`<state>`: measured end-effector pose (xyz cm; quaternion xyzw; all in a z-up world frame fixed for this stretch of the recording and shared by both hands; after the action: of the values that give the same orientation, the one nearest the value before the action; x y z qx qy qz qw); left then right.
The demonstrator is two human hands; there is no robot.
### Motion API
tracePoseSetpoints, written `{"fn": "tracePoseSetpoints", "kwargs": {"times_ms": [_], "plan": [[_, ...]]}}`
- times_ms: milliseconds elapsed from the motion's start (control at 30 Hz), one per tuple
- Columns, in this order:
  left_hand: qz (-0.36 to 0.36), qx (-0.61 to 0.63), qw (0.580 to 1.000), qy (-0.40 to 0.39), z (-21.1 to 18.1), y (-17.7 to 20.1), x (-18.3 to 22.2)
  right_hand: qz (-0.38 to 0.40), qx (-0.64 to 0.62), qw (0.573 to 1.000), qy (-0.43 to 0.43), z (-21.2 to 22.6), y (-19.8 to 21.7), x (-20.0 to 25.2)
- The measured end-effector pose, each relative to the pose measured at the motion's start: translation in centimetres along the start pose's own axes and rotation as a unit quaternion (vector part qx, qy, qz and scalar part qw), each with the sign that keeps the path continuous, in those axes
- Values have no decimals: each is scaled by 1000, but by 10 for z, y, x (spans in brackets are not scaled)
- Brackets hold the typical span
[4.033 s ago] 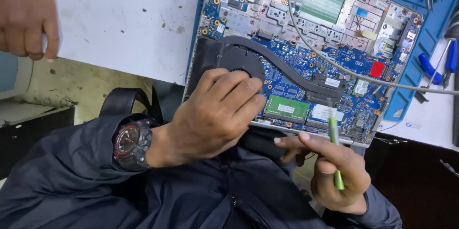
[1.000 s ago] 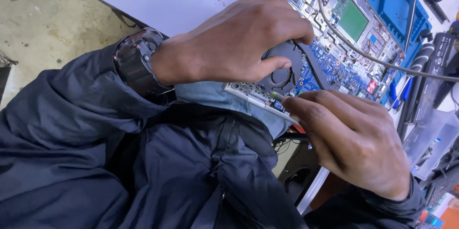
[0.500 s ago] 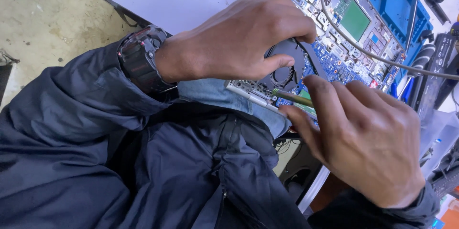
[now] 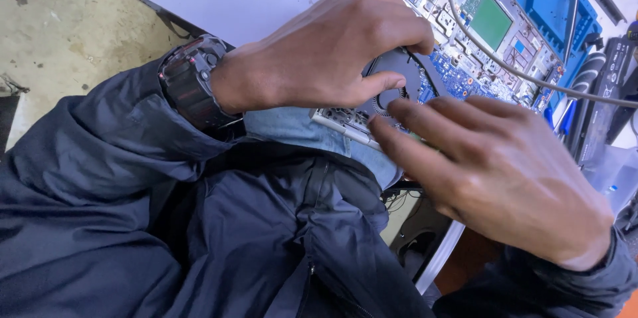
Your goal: Technician disassembling a laptop motherboard by carefully disconnecting ribbon cables and removing the cooling fan using prying tools.
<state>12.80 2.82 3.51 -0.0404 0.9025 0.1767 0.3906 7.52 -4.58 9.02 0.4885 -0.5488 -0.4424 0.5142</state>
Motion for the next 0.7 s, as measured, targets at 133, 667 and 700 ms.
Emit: {"fn": "tracePoseSetpoints", "kwargs": {"times_ms": [133,667,700], "plan": [[8,6,1000,13,1,-3,2,46,258,961,-90,-26,-9,21],[10,16,1000,13,1,0,1,-16,167,983,-74,-15,-8,20],[14,13,1000,17,3,-2,2,-63,94,991,-71,-10,-1,14]]}}
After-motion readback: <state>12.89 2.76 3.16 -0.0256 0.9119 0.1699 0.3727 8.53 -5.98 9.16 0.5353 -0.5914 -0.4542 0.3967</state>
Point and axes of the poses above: each hand's wrist, its own x-axis away from the middle knuckle, its own y-axis out of the back of the hand, z = x × y, the point moved 10 cm from there along -x, towards the middle knuckle, and after that the axes turned 15 degrees about -z, right-handed, at the moved point
